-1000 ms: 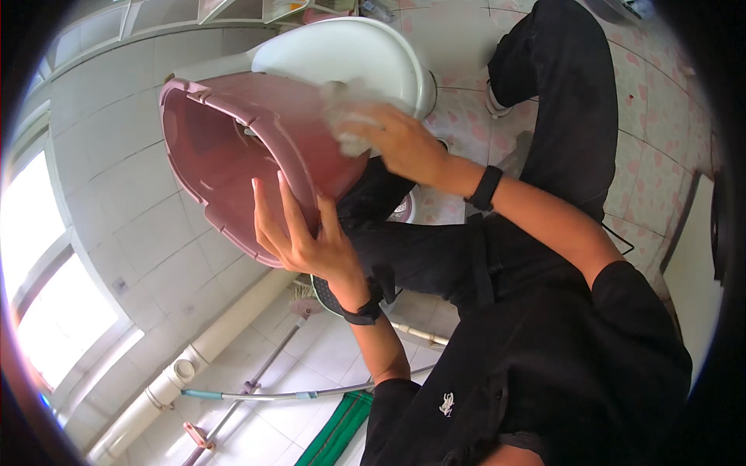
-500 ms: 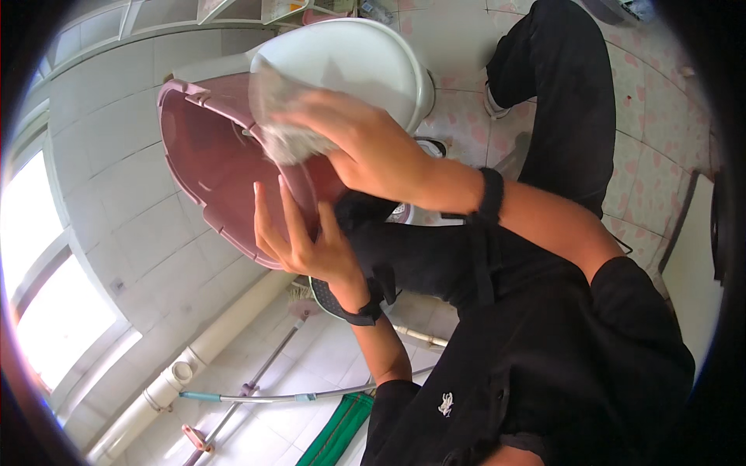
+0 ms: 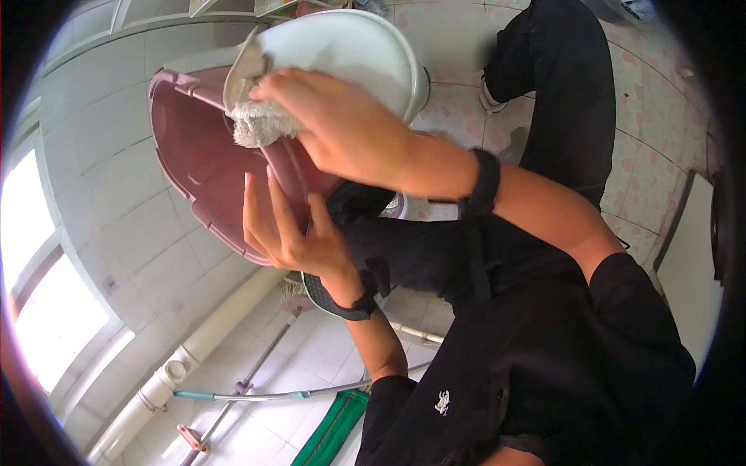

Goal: Cleaning a pink mop bucket with a rag and a brush inside a bathroom.

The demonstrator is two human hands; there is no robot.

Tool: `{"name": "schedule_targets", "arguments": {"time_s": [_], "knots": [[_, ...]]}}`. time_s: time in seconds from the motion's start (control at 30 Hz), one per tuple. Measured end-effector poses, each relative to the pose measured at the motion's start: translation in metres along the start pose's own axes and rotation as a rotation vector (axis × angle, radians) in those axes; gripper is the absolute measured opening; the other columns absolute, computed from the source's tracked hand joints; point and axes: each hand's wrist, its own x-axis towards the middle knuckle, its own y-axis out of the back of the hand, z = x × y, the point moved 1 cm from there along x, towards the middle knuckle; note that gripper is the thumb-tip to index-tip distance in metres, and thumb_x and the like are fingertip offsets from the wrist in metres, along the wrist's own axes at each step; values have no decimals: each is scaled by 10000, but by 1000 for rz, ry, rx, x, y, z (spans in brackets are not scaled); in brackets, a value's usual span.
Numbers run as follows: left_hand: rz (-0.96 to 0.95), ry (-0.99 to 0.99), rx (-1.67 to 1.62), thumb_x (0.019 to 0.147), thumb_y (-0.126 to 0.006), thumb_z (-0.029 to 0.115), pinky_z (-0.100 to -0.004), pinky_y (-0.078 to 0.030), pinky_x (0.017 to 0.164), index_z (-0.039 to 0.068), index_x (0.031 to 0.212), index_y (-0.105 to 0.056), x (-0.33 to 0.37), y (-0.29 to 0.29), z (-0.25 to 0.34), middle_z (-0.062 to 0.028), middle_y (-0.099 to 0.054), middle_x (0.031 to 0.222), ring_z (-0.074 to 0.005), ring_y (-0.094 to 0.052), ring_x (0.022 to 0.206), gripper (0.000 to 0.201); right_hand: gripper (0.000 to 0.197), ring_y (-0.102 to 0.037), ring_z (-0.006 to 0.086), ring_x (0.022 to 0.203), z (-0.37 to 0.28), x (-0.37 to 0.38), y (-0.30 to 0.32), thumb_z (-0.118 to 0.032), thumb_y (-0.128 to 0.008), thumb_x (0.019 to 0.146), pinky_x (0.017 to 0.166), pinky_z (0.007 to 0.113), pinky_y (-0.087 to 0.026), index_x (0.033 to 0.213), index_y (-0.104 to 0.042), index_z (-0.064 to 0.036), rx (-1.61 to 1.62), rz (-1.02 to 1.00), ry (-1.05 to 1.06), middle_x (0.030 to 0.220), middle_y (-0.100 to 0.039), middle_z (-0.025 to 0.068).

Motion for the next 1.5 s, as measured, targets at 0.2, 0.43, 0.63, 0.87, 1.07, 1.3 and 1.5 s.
{"name": "schedule_targets", "arguments": {"time_s": [0.2, 0.43, 0.63, 0.87, 1.07, 1.3, 1.5], "knots": [[-5, 45, -47, 654, -702, 46, -404, -481, 922, 103, 1181, -734, -6, 0, -2, -84, -646, 1262, -276, -599, 1106, 531, 433, -606, 353, 1094, -12, -61, 19, 83, -591, 754, 891, 437, -526, 1166, -566, -48, 55, -54, -31, 1171, -605, 155], [9, 42, -24, 643, -700, 50, -403, -490, 891, 99, 1150, -744, -9, 1, -7, -61, -659, 1239, -268, -600, 1081, 511, 497, -604, 416, 1043, -4, -19, 24, 94, -593, 743, 860, 461, -508, 1213, -530, -55, 231, 215, -72, 1111, -611, 183], [13, -1, -96, 661, -708, 37, -364, -527, 834, 51, 1140, -741, -9, -1, -15, -65, -666, 1220, -245, -590, 1068, 480, 544, -570, 414, 1111, 27, -62, -7, 114, -581, 741, 929, 470, -476, 1249, -516, -70, 101, 53, -83, 1137, -601, 169], [88, -67, -169, 623, -729, -14, -342, -527, 730, 49, 1102, -757, -17, -3, -26, -78, -682, 1145, -239, -609, 993, 484, 556, -535, 393, 1200, 94, -93, 22, 144, -511, 746, 1014, 463, -443, 1282, -529, -2, -177, -323, -195, 1237, -577, 211], [113, -110, -163, 530, -722, 15, -364, -535, 740, 71, 964, -784, -21, 0, -45, -53, -709, 1001, -252, -624, 930, 441, 487, -574, 420, 1140, 28, -48, 4, 47, -617, 821, 941, 445, -495, 1276, -470, -43, 41, 80, -158, 1201, -571, 210], [96, -170, -259, 527, -704, -42, -343, -521, 725, 54, 1006, -776, -19, -1, -56, -84, -697, 1051, -248, -613, 956, 494, 572, -512, 397, 1248, 87, -114, 19, 152, -523, 726, 1033, 446, -448, 1258, -578, -52, -228, -233, -87, 1313, -537, 188], [99, -303, -170, 557, -738, 52, -395, -525, 785, 106, 993, -758, -23, 7, -87, -73, -713, 1025, -283, -650, 944, 440, 514, -537, 437, 1170, 33, -68, 12, 124, -544, 796, 991, 462, -448, 1289, -495, -12, 58, -58, -333, 1204, -549, 234]]}}
